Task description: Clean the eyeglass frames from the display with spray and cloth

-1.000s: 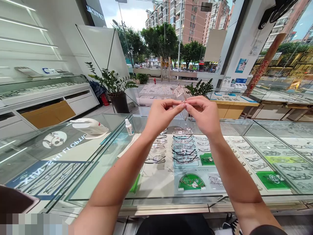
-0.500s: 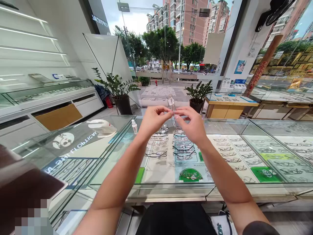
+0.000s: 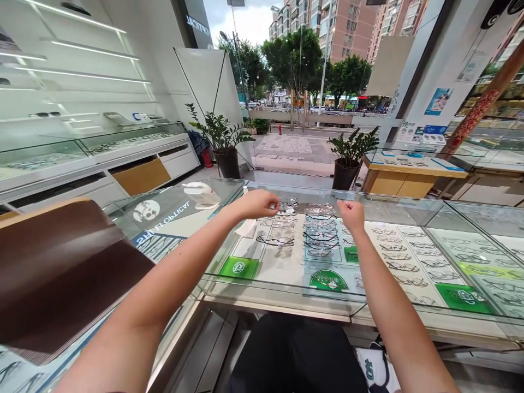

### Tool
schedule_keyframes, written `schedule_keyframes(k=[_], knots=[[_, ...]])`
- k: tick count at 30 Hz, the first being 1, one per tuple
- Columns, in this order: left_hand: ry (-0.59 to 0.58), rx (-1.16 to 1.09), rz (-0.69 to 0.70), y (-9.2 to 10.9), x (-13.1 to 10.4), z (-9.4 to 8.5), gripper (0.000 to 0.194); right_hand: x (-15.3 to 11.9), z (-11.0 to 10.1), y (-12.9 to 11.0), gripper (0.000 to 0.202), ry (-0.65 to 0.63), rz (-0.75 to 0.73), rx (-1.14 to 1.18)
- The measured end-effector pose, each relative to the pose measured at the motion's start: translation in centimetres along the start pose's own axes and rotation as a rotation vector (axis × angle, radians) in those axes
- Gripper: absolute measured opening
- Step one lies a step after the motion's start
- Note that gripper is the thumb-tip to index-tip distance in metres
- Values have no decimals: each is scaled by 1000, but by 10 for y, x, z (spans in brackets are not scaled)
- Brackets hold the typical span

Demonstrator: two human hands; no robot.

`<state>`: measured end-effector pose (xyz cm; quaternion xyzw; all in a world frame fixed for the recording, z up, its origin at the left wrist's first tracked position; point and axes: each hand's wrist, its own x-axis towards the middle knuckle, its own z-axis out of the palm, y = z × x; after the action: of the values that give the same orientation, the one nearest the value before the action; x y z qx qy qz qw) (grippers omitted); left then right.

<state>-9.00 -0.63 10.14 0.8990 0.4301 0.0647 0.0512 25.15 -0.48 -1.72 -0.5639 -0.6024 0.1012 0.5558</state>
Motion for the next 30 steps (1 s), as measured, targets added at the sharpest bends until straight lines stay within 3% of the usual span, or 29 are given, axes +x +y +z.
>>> schedule_keyframes(k=[6,10,24,30], knots=[[-132,123,-10,-11,9,49,19,1,3,18,61,-62,-21,-60],[-159,193,5,-13,14,66,19,3,4,27,68,-79,-8,-82],[-215,303,18,-10,18,79,21,7,3,36,81,-161,37,-79],[-222,305,0,-12,18,81,21,10,3,38,78,-163,81,-10]])
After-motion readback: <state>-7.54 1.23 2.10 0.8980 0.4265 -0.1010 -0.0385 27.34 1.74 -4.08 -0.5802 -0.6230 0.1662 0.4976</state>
